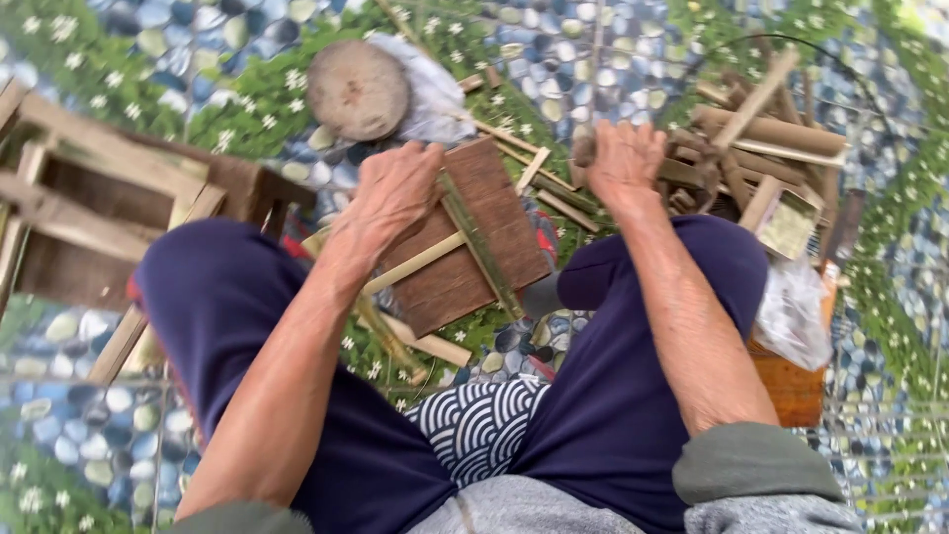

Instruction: The person assembles a bamboo frame by fitting bamboo sticks together and using a hammer to drive nails into the joints.

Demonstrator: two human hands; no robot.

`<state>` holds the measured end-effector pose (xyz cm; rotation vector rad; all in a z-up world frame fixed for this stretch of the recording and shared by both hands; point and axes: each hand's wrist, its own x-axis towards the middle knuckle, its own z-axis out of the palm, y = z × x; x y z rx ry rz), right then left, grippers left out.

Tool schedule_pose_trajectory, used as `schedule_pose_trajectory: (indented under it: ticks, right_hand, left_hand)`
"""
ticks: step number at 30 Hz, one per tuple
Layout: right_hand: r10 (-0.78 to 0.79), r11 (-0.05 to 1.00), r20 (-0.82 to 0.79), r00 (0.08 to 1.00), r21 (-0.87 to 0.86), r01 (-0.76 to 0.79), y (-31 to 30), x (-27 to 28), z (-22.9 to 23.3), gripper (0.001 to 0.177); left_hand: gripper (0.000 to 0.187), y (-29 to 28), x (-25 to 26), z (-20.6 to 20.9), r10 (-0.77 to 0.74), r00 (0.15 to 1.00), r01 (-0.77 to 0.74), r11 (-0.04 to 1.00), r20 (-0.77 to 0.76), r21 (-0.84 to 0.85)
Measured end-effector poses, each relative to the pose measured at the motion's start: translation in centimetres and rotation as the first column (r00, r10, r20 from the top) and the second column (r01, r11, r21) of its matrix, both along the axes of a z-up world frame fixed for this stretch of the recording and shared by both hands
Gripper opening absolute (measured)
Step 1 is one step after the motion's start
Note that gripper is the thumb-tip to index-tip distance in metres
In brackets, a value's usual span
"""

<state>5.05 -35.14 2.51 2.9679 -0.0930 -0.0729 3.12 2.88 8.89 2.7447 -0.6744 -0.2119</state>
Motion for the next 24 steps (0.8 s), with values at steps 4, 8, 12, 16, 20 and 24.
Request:
schedule_pose_trajectory:
  ticks: [4,8,12,16,20,24]
  right_hand:
    - [0.108,0.993,-0.119,0.987,-0.037,-0.113,3.3,-2.0,6.6,0.046]
    - [0.284,0.956,-0.055,0.957,0.090,-0.279,9.0,-4.9,11.3,0.051]
    - [0.292,0.706,-0.086,0.953,0.691,-0.154,14.7,-9.4,6.5,0.026]
    - [0.205,0.851,-0.434,0.877,0.522,0.060,16.1,-11.4,1.6,0.068]
    - [0.132,0.848,-0.416,0.900,0.518,0.115,16.6,-12.1,1.7,0.067]
    - [0.102,0.788,-0.365,0.925,0.597,0.148,16.1,-12.4,-0.4,0.052]
  left_hand:
    - [0.022,-1.0,0.6,-3.3,0.027,1.000,-0.025,0.997,0.016,-0.074]
    - [0.016,-1.9,0.8,-4.5,0.047,0.996,-0.043,0.998,0.076,-0.050]
    - [0.018,-3.0,1.7,-5.8,0.008,0.994,-0.002,0.999,0.109,-0.052]
    - [0.018,-2.4,1.9,-6.2,0.000,0.996,0.005,0.999,0.088,-0.050]
    - [0.007,-2.2,1.0,-6.8,0.028,0.996,-0.022,0.997,0.080,-0.078]
    - [0.015,-3.4,-2.1,-12.5,0.035,0.999,-0.033,0.999,-0.028,0.039]
